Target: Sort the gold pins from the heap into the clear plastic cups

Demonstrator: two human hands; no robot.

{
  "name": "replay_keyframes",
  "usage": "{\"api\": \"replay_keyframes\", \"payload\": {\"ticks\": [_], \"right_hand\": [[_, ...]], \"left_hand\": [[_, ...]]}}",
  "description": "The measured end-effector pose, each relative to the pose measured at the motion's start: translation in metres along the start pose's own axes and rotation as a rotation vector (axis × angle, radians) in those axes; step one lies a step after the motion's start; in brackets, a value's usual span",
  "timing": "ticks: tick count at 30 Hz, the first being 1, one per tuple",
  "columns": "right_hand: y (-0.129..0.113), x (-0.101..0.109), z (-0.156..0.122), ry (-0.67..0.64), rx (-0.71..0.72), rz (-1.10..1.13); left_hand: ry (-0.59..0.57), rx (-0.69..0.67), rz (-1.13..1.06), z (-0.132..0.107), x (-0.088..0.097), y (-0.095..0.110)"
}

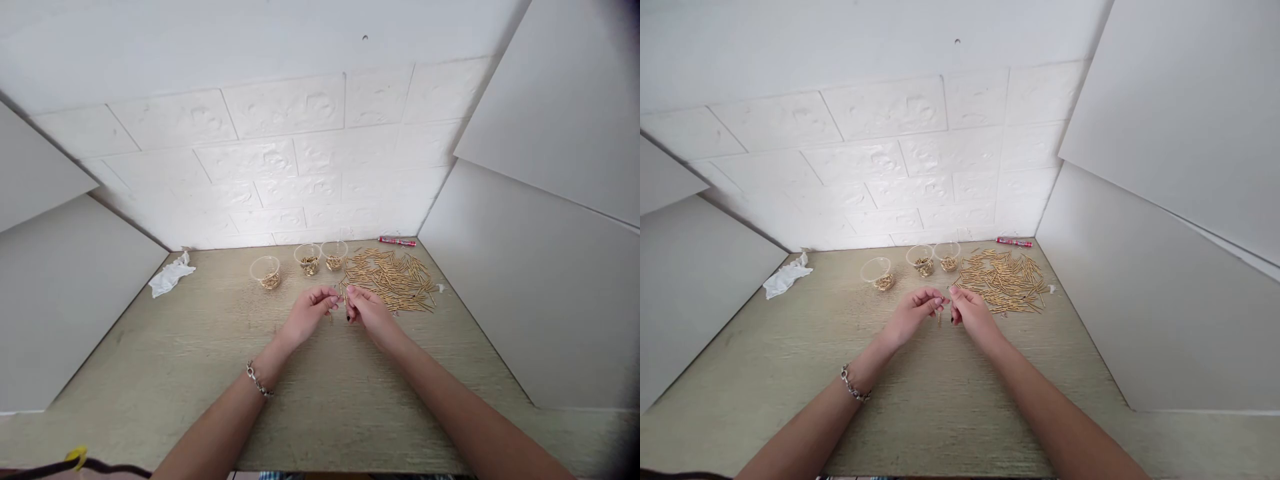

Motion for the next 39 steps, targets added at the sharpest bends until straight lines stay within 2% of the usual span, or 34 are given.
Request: {"api": "replay_keyframes", "payload": {"ticks": [6, 11, 15, 20, 29, 33, 39], "right_hand": [[0.005, 0.001, -0.001, -0.008, -0.050, 0.006], [0.002, 0.006, 0.000, 0.011, -0.024, -0.023], [-0.011, 0.013, -0.003, 0.078, 0.055, -0.102], [-0.035, 0.011, -0.015, 0.149, 0.193, -0.316], [-0.048, 0.010, -0.027, 0.216, 0.327, -0.485], [-0.048, 0.010, -0.030, 0.227, 0.338, -0.452], [-0.040, 0.012, -0.026, 0.227, 0.269, -0.252]], "left_hand": [[-0.006, -0.041, 0.059, -0.002, -0.004, 0.008], [-0.009, -0.063, 0.088, -0.001, -0.005, 0.009], [-0.001, -0.047, 0.107, -0.002, -0.005, 0.005], [-0.002, -0.060, 0.142, -0.004, -0.007, 0.009], [0.017, -0.168, 0.338, -0.010, -0.005, 0.024], [0.030, -0.168, 0.401, -0.013, -0.004, 0.029], [0.000, -0.189, 0.376, -0.012, -0.007, 0.031]]}}
Point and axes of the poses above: each hand's wrist, its own z-axis towards the middle knuckle, its own x-axis out of the back of the hand, y = z × x, the point moved 10 cm from there along z, towards the middle knuckle, and after that the axes turned 3 degrees about -y, right-handed, at the moved point
